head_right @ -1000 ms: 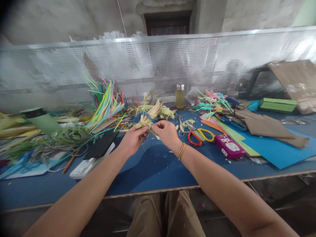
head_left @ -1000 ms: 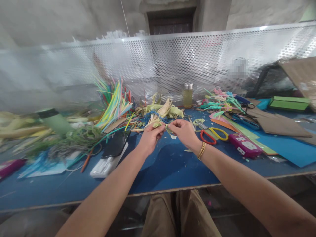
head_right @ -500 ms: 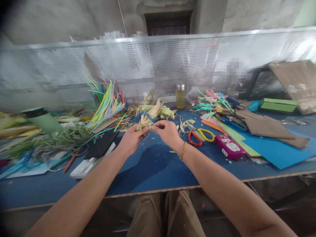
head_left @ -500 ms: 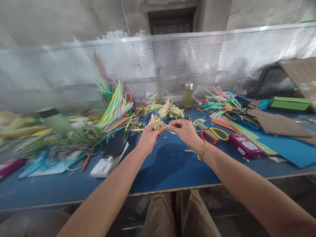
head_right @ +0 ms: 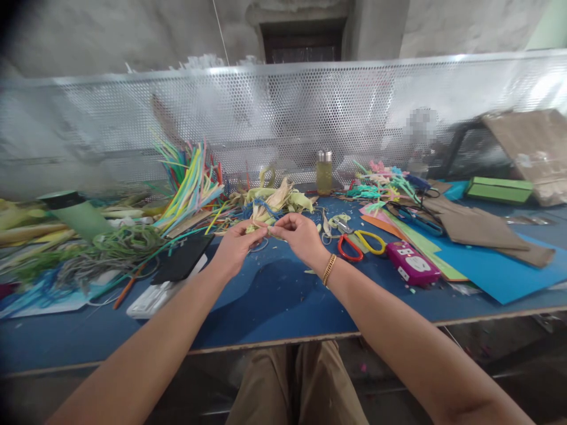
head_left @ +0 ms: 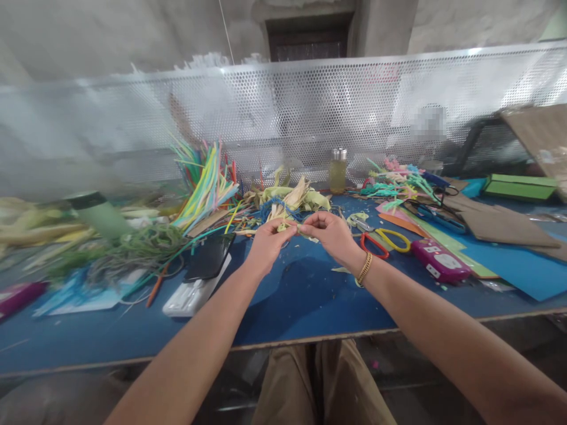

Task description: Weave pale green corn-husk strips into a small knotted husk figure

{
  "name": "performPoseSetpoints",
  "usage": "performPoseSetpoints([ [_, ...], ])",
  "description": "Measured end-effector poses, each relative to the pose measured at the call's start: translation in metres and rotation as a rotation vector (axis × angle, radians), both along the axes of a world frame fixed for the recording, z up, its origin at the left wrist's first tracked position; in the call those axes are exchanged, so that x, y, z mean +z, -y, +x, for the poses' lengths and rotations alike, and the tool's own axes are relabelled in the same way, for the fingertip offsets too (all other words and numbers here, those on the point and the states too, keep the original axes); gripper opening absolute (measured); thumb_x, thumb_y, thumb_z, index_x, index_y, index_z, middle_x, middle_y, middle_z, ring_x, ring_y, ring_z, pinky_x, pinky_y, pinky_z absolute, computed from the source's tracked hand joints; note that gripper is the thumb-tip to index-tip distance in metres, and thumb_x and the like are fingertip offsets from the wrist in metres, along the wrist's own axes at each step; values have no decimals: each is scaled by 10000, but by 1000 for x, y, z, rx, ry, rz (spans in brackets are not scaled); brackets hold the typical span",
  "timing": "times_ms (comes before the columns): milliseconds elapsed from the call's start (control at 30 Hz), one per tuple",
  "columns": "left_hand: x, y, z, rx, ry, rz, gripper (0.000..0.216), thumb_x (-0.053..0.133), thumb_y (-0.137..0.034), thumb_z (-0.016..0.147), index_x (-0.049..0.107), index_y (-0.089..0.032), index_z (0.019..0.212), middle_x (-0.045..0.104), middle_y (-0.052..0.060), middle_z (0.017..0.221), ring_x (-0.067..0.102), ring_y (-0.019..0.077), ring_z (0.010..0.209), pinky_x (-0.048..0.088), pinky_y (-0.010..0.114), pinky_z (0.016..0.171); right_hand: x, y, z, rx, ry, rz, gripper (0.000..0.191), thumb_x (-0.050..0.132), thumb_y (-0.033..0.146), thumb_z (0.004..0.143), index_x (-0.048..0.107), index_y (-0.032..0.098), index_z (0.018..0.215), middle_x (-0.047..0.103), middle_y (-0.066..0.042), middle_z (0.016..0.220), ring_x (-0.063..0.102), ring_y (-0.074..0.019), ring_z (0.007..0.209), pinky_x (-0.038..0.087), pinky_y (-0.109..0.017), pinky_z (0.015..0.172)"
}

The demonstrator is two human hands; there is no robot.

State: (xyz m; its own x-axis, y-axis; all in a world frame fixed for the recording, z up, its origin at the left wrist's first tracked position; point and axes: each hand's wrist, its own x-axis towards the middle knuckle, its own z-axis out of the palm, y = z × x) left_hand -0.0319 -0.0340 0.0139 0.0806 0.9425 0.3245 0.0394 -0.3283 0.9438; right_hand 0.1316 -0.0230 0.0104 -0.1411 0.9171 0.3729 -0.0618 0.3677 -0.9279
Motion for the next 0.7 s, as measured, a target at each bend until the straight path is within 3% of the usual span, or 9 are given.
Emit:
performPoseSetpoints([
  [267,3,4,1,98,-190,96,118,646,-302,750,642,-184,752,625,-11,624,477,114,540,360,233,536,2,2,1,-9,131,108,154,683,327,739,619,186,749,608,5,709,506,-108,630,418,-274,617],
  [600,0,1,5,128,-142,139,101,561,-310,825,537,-213,842,593,-34,596,494,118,508,377,230,516,2,0,1,-13,123,18,84,618,258,701,570,191,686,494,40,636,407,-105,605,335,-265,578],
  [700,-3,-2,3,67,-139,145,119,558,-335,847,546,-218,868,555,-43,595,518,121,522,385,233,531,3,1,2,30,124,-2,139,612,302,725,569,190,656,504,29,641,415,-108,615,341,-267,588],
])
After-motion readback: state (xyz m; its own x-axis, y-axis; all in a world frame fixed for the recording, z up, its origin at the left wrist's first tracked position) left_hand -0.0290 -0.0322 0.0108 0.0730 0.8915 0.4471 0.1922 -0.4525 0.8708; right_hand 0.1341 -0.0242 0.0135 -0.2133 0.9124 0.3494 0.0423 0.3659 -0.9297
